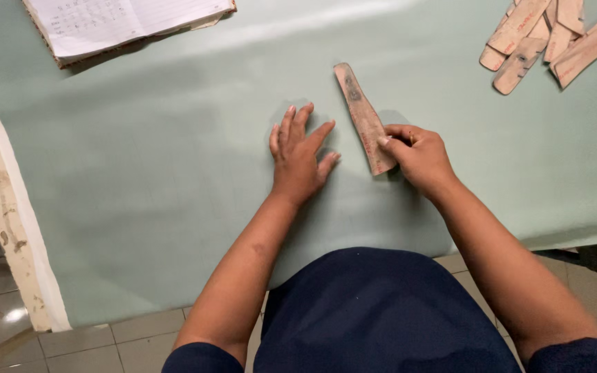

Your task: The person uses a small wooden pattern and a pencil to trace multiple outlines onto a light green sheet of material. They repeatedly reposition the pattern and trace its edges, creating a series of identical shapes on the surface.

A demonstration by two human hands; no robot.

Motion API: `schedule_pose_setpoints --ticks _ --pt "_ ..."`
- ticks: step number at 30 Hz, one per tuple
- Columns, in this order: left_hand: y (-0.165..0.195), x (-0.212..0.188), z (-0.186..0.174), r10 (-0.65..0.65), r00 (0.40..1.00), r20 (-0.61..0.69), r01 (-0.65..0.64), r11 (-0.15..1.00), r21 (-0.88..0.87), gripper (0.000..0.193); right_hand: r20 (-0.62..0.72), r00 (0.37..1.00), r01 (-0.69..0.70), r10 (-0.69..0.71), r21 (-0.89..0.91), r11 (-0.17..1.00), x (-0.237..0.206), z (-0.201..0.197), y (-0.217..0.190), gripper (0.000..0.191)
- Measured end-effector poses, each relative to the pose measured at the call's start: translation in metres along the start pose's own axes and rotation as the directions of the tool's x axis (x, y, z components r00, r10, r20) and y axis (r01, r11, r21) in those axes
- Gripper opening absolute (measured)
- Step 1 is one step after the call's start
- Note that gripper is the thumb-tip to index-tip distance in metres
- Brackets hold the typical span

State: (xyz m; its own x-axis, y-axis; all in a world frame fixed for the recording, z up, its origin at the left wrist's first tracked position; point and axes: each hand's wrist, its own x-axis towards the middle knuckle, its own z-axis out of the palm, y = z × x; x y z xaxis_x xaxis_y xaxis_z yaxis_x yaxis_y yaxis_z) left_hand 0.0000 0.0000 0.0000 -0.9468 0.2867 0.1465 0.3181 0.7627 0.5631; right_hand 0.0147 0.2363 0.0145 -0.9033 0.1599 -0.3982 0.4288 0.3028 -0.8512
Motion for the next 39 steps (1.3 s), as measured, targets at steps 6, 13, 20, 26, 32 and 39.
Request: schedule_pose_setpoints --ticks 6,13,20,26,32,39 --pt "-0.004 0.004 0.004 -0.004 0.997 0.073 0.005 1.0 -0.008 0.036 0.027 0.999 0.027 -0.02 -0.319 0.947 -0.006 0.014 -0.012 0.035" --pt "-0.011 0.001 0.011 0.019 1.0 0.016 -0.019 1.0 0.017 0.032 0.055 0.974 0.222 -0.219 -0.406 0.887 -0.009 0.019 -0.01 0.036" --pt "-0.01 0.003 0.001 -0.031 0.997 0.075 0.035 0.998 -0.048 0.058 0.131 0.957 0.29 -0.258 -0.464 0.837 -0.008 0.012 -0.014 0.053" --pt "0.002 0.006 -0.005 -0.036 0.995 0.096 0.036 0.999 0.002 0.06 0.132 0.946 0.322 -0.295 -0.477 0.818 -0.01 0.014 -0.014 0.052" --pt "0.001 0.007 -0.003 -0.002 0.999 0.032 0.002 1.0 0.007 0.055 0.178 0.955 0.297 -0.238 -0.54 0.788 -0.006 0.012 -0.014 0.053" --pt "-0.002 0.008 0.0 0.003 0.999 0.032 -0.003 1.0 -0.003 0.057 0.341 0.925 0.336 -0.167 -0.529 0.78 0.007 -0.005 -0.021 0.064"
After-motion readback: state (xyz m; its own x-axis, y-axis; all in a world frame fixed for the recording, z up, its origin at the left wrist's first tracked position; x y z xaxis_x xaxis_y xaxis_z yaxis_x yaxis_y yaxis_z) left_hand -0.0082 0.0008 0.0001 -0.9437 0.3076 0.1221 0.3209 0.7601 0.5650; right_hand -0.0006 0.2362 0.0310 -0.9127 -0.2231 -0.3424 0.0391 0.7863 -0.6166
